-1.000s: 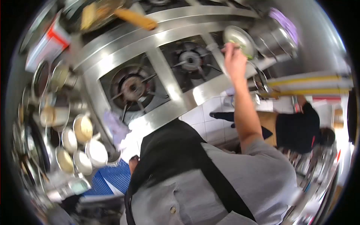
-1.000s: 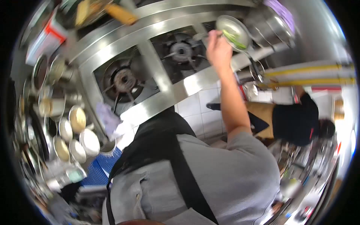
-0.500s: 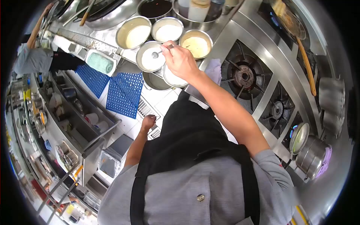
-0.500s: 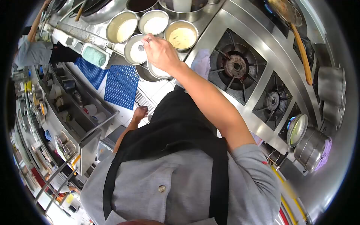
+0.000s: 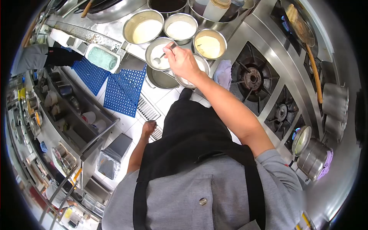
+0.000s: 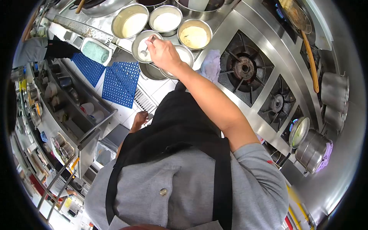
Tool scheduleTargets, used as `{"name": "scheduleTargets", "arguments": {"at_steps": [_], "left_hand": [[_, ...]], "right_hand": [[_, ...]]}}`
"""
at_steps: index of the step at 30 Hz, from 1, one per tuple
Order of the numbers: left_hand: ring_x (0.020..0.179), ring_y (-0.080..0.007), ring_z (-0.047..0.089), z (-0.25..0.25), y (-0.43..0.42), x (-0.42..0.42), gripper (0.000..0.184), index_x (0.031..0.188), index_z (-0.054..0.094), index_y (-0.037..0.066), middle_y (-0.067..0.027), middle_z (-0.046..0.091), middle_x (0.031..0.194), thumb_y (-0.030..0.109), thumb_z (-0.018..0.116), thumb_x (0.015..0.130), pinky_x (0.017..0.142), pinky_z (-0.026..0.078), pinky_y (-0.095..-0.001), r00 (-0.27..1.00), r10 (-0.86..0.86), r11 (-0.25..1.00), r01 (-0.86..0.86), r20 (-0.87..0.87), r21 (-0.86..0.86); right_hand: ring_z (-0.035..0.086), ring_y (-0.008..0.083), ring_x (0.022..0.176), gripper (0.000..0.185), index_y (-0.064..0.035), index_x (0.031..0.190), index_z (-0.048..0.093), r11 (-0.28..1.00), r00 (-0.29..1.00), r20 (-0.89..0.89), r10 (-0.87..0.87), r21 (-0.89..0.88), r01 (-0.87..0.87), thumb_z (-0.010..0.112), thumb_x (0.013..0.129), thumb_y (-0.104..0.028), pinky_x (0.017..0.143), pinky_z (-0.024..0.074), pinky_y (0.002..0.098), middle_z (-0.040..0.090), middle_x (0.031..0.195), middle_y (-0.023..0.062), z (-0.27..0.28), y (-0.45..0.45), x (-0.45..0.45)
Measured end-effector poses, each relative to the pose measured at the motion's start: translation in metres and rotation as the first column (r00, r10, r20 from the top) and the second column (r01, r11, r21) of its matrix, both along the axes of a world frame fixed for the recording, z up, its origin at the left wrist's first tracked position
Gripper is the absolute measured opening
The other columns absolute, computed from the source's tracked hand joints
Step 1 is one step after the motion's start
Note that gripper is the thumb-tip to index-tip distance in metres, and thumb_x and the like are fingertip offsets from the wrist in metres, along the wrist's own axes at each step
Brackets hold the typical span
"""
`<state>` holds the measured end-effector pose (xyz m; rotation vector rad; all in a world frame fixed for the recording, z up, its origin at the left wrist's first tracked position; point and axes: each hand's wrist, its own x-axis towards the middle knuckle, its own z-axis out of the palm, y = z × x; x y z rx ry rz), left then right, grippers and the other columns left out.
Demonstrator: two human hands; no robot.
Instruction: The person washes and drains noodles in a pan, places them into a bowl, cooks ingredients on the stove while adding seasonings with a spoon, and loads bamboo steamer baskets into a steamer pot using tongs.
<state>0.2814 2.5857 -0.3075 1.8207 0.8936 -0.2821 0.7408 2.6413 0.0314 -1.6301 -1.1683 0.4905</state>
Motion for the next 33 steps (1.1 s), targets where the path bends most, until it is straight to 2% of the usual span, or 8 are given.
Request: {"name": "scheduleTargets", "arguments": {"at_steps": [3, 15, 18, 19, 20, 21, 24, 33], "left_hand": [[0.068, -0.0156, 0.067, 0.097, 0.006, 0.07, 0.037, 0.113, 0.062, -0.009, -0.0153, 0.07, 0.082, 0.023, 0.06, 0.095, 0.059, 0.052, -0.0295, 0.823, 0.506, 0.756, -0.567, -0.258, -0.328], [0.075, -0.0296, 0.066, 0.063, 0.017, 0.048, 0.007, 0.074, 0.061, 0.003, -0.0126, 0.064, 0.078, 0.004, 0.067, 0.069, 0.063, 0.053, -0.0377, 0.952, 0.264, 0.946, -0.287, -0.154, -0.154], [0.074, -0.0292, 0.065, 0.114, 0.012, 0.072, 0.014, 0.077, 0.062, 0.003, -0.0132, 0.066, 0.081, 0.014, 0.069, 0.072, 0.063, 0.053, -0.037, 0.794, 0.522, 0.695, -0.608, -0.312, -0.384], [0.073, -0.0301, 0.065, 0.094, 0.023, 0.063, 0.016, 0.078, 0.062, 0.002, -0.0132, 0.066, 0.081, 0.018, 0.067, 0.076, 0.063, 0.053, -0.0368, 1.0, 0.006, 1.0, -0.007, -0.029, -0.012], [0.071, -0.031, 0.065, 0.069, 0.031, 0.051, 0.02, 0.078, 0.062, 0.002, -0.0132, 0.066, 0.08, 0.022, 0.065, 0.08, 0.062, 0.052, -0.0366, 0.804, -0.594, 0.713, 0.524, 0.005, 0.465], [0.071, -0.0345, 0.063, 0.08, 0.023, 0.061, 0.023, 0.076, 0.06, 0.003, -0.014, 0.063, 0.076, 0.024, 0.066, 0.08, 0.063, 0.051, -0.0399, 0.96, -0.273, 0.951, 0.26, 0.061, 0.166], [0.068, -0.0384, 0.06, 0.029, 0.031, 0.064, 0.03, 0.072, 0.058, 0.005, -0.0179, 0.059, 0.069, 0.032, 0.062, 0.085, 0.062, 0.048, -0.0464, 0.755, -0.655, 0.668, 0.58, -0.001, 0.466], [0.069, -0.0301, 0.062, 0.05, 0.018, 0.196, 0.03, 0.075, 0.056, 0.001, -0.0228, 0.06, 0.075, 0.028, 0.053, 0.09, 0.062, 0.043, -0.043, 0.726, -0.673, 0.736, 0.677, -0.142, -0.024]], "right_hand": [[0.07, 0.0326, 0.072, 0.022, 0.0006, 0.095, 0.062, 0.998, 0.991, 0.133, 0.004, 0.064, -0.013, 0.053, 0.099, -0.02, 0.062, 0.0532, 0.039, 0.069, 0.076, 0.0187, -0.007, 0.0, 0.0], [0.062, 0.0113, 0.06, 0.027, 0.0022, 0.094, 0.062, 0.977, 0.854, -0.474, -0.214, -0.093, 0.193, 0.051, 0.102, -0.021, 0.056, 0.0511, 0.0266, 0.07, 0.076, 0.0107, 0.006, -0.022, 0.025], [0.059, 0.0113, 0.06, 0.027, 0.0025, 0.097, 0.06, 0.968, 0.772, -0.599, -0.212, -0.021, 0.25, 0.048, 0.104, -0.021, 0.056, 0.0494, 0.0256, 0.069, 0.078, 0.0123, 0.007, -0.056, 0.044], [0.059, 0.011, 0.062, 0.028, 0.0026, 0.098, 0.059, 0.96, 0.74, -0.639, -0.209, 0.012, 0.281, 0.047, 0.104, -0.022, 0.058, 0.0494, 0.0254, 0.069, 0.08, 0.0126, 0.012, -0.075, 0.051], [0.059, 0.0108, 0.063, 0.029, 0.0027, 0.099, 0.058, 0.946, 0.71, -0.672, -0.209, 0.044, 0.32, 0.046, 0.105, -0.023, 0.059, 0.0494, 0.0251, 0.069, 0.081, 0.0128, 0.017, -0.097, 0.058], [0.059, 0.0105, 0.065, 0.03, 0.0026, 0.1, 0.057, 0.935, 0.695, -0.691, -0.198, 0.081, 0.346, 0.044, 0.106, -0.024, 0.061, 0.0492, 0.0253, 0.069, 0.083, 0.0135, 0.022, -0.124, 0.065], [0.058, 0.012, 0.064, 0.029, 0.0022, 0.099, 0.058, 0.845, 0.601, -0.753, -0.268, 0.117, 0.523, 0.048, 0.104, -0.025, 0.06, 0.0487, 0.0263, 0.069, 0.082, 0.0161, 0.031, -0.222, 0.092], [0.062, 0.0142, 0.06, 0.027, 0.0002, 0.105, 0.061, 0.162, 0.212, -0.423, -0.881, 0.15, 0.975, 0.048, 0.103, -0.023, 0.055, 0.0514, 0.027, 0.072, 0.085, 0.0172, 0.097, -0.614, 0.162]]}}
